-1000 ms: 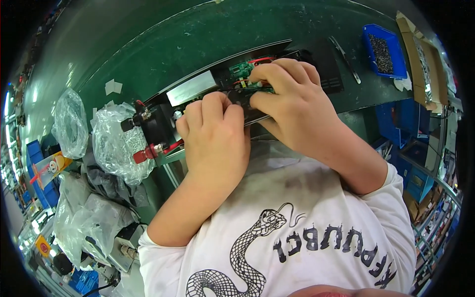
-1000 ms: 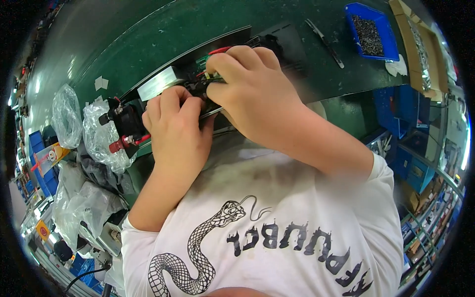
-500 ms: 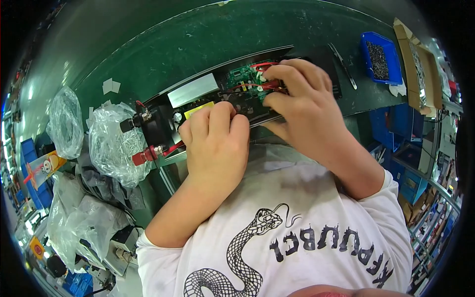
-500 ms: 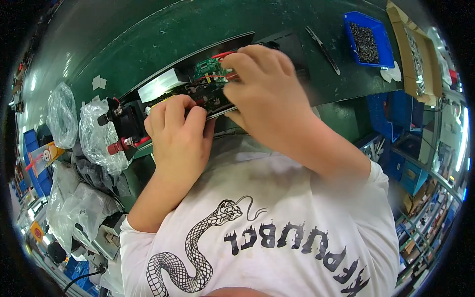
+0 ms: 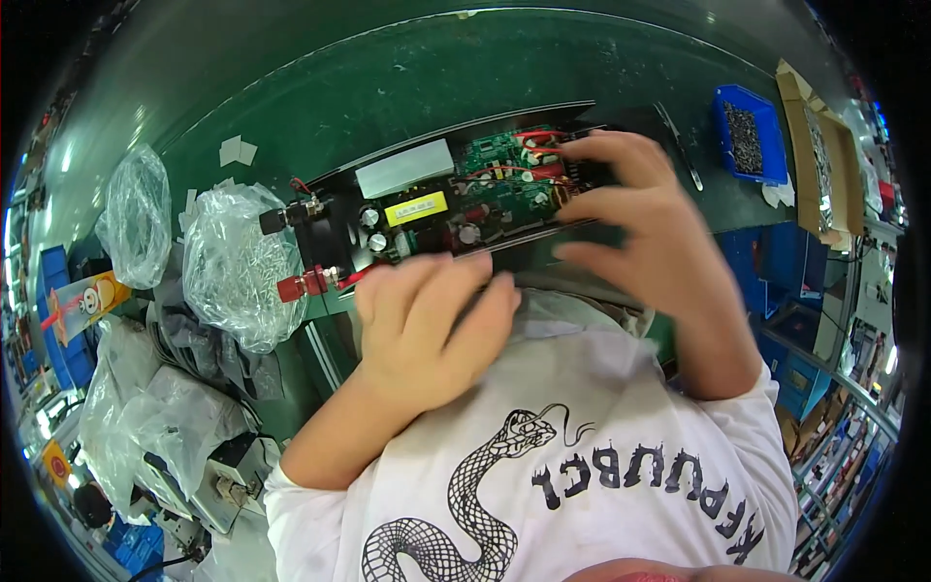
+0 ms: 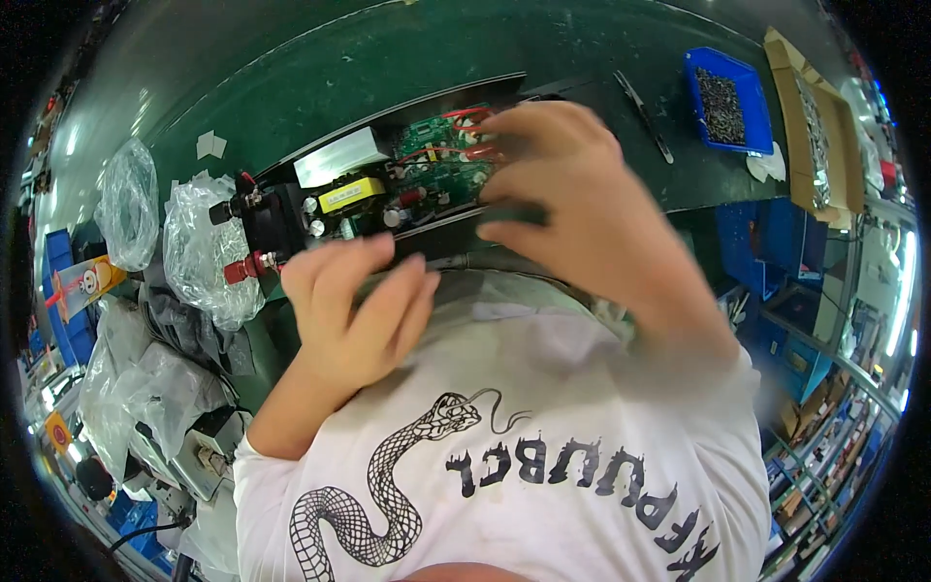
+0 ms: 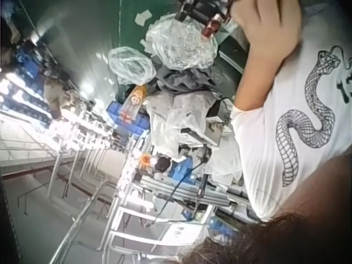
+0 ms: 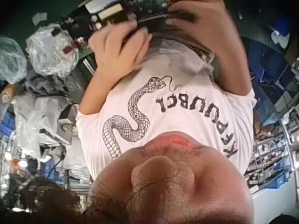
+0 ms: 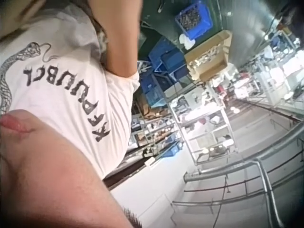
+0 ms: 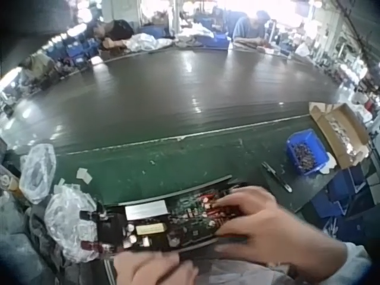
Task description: Assembling and inspecting internal components of an electronic device on a production line.
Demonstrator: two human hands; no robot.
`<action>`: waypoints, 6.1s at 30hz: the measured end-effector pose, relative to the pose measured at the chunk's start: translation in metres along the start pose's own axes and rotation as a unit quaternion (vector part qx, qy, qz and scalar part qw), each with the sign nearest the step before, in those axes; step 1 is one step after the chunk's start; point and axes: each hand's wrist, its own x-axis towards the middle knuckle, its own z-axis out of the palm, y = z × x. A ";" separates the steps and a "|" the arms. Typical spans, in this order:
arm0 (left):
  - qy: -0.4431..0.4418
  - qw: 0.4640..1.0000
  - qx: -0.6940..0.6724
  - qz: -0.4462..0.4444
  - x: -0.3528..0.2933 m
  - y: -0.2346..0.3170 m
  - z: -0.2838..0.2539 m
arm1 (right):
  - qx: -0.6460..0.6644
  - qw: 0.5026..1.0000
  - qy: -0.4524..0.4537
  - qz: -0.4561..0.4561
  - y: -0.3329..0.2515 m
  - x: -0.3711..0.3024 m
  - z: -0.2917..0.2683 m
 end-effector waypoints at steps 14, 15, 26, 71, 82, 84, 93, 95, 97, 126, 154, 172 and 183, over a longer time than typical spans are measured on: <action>-0.028 0.999 0.014 -0.023 -0.056 -0.020 -0.032 | -0.132 0.914 0.005 0.384 0.225 -0.029 -0.114; -0.029 0.999 0.015 -0.021 -0.053 -0.019 -0.033 | -0.131 0.914 0.006 0.384 0.225 -0.028 -0.112; -0.176 0.952 0.235 -0.085 0.001 -0.019 -0.049 | -0.061 0.882 0.294 0.364 0.219 -0.041 -0.101; -0.426 0.890 0.057 -0.152 0.067 -0.003 -0.033 | 0.025 0.965 0.181 -0.187 -0.004 -0.027 0.127; -0.411 0.902 0.037 -0.128 0.066 -0.003 -0.035 | 0.030 0.977 0.150 -0.150 -0.008 -0.033 0.125; -0.410 0.902 0.041 -0.131 0.065 -0.005 -0.035 | 0.004 0.978 0.135 -0.161 -0.007 -0.031 0.127; -0.440 0.884 0.058 -0.148 0.065 -0.003 -0.039 | -0.015 0.973 0.171 -0.158 -0.013 -0.028 0.124; -0.435 0.888 0.051 -0.140 0.063 -0.005 -0.039 | -0.047 0.972 0.173 -0.152 -0.011 -0.027 0.116; -0.435 0.888 0.051 -0.138 0.064 -0.005 -0.039 | -0.078 0.971 0.173 -0.144 -0.013 -0.024 0.108; 0.046 0.999 0.021 -0.007 -0.013 -0.044 -0.063 | -0.104 0.969 0.098 -0.204 -0.011 0.078 0.058; -0.136 0.969 -0.011 -0.206 -0.034 -0.097 -0.035 | -0.329 0.890 -0.218 -0.230 -0.220 0.454 0.134; -0.174 0.953 -0.020 -0.245 -0.032 -0.093 -0.036 | -0.344 0.922 -0.099 -0.146 -0.132 0.418 0.118; -0.116 0.968 -0.021 -0.221 -0.043 -0.081 -0.033 | -0.345 0.891 -0.093 -0.280 -0.010 0.199 -0.001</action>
